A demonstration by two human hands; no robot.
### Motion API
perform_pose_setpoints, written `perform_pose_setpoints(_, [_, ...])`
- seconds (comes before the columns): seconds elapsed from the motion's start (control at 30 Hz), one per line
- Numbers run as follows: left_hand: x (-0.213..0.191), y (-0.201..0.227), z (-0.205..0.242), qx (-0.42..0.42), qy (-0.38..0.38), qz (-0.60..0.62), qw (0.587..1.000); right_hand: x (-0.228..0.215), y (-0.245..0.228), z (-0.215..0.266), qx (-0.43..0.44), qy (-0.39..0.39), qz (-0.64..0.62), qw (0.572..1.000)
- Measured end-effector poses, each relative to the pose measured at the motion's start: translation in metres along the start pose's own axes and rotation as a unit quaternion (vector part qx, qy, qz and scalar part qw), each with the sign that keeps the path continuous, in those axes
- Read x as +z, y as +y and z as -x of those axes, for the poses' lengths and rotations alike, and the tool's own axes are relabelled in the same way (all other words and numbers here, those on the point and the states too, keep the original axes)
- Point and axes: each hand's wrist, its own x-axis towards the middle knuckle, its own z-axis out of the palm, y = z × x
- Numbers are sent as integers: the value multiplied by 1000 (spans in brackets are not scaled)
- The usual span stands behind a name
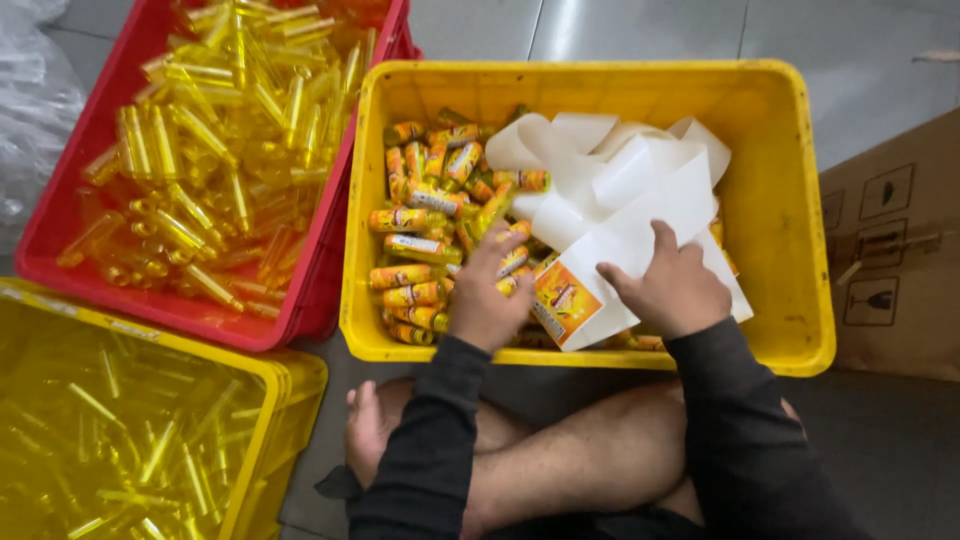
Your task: The person sits on the floor and applies labels to small yellow plastic bottles. They pick up a bottle, wrap a label around it, and place it into a yellow bin. The person also handles rolls of labels and white paper sheets during the process.
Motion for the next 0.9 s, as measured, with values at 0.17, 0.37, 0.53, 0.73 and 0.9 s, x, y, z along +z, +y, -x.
perform_pose_setpoints(0.17, [26,-9,-1,-87,-169,22,981,12,-8,-9,-22,-79,-107,991])
perform_pose_setpoints(0.37, [27,-12,-5,-196,-167,174,950,22,-21,5,-231,45,-331,914])
perform_pose_setpoints(0.53, [48,-53,7,-130,-108,371,913,32,-24,5,-341,91,-520,778])
perform_pose_setpoints(0.73, [39,-29,9,-114,-196,265,937,44,-3,-11,-336,118,-619,700])
perform_pose_setpoints(0.9, [49,-38,12,-113,-181,291,933,43,0,-11,-341,142,-592,716])
